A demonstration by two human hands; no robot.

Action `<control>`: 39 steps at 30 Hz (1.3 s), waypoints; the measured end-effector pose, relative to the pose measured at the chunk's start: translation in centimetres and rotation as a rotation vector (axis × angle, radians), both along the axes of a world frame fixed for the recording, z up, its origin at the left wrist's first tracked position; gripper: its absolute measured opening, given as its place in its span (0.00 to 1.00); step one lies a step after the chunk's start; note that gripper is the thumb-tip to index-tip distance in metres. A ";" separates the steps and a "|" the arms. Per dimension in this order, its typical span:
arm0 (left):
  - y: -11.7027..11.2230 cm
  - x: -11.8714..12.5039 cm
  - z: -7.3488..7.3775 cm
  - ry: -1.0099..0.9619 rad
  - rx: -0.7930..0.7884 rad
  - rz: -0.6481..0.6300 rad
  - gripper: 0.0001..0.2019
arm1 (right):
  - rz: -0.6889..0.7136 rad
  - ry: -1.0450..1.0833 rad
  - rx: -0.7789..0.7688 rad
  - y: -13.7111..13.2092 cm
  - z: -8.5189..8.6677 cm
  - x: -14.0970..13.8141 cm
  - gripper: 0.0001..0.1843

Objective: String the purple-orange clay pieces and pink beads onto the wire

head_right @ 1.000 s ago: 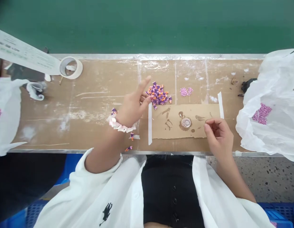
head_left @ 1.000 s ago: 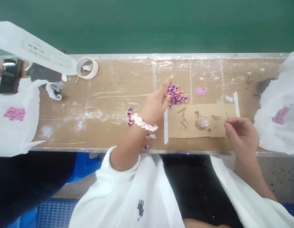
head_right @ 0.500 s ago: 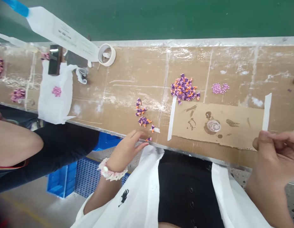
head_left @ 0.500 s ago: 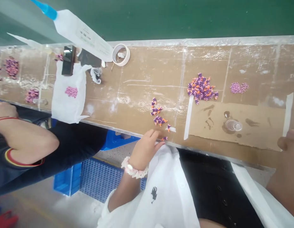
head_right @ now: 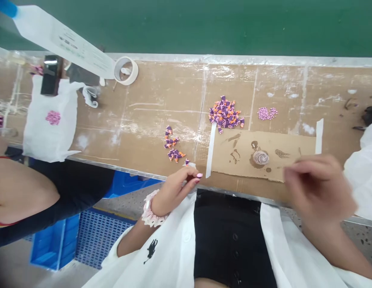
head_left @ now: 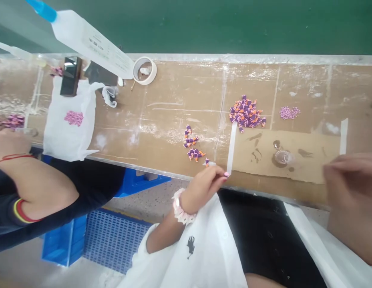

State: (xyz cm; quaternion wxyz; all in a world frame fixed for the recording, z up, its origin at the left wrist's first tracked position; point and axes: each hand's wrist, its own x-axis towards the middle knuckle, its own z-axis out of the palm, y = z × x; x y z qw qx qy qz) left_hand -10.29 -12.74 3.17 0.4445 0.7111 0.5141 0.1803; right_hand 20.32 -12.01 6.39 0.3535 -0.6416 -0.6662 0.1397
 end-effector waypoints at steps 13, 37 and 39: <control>2.9 9.0 0.1 -1.131 -0.975 0.166 0.21 | 0.383 0.044 0.137 0.0 0.0 -5.9 0.14; 8.4 12.2 -2.3 -1.180 -0.710 0.571 0.24 | 0.081 -0.515 -0.252 10.8 -7.1 2.9 0.15; 8.5 11.9 -2.2 -1.149 -0.693 0.586 0.27 | 0.113 -0.543 -0.252 10.8 -7.0 2.6 0.13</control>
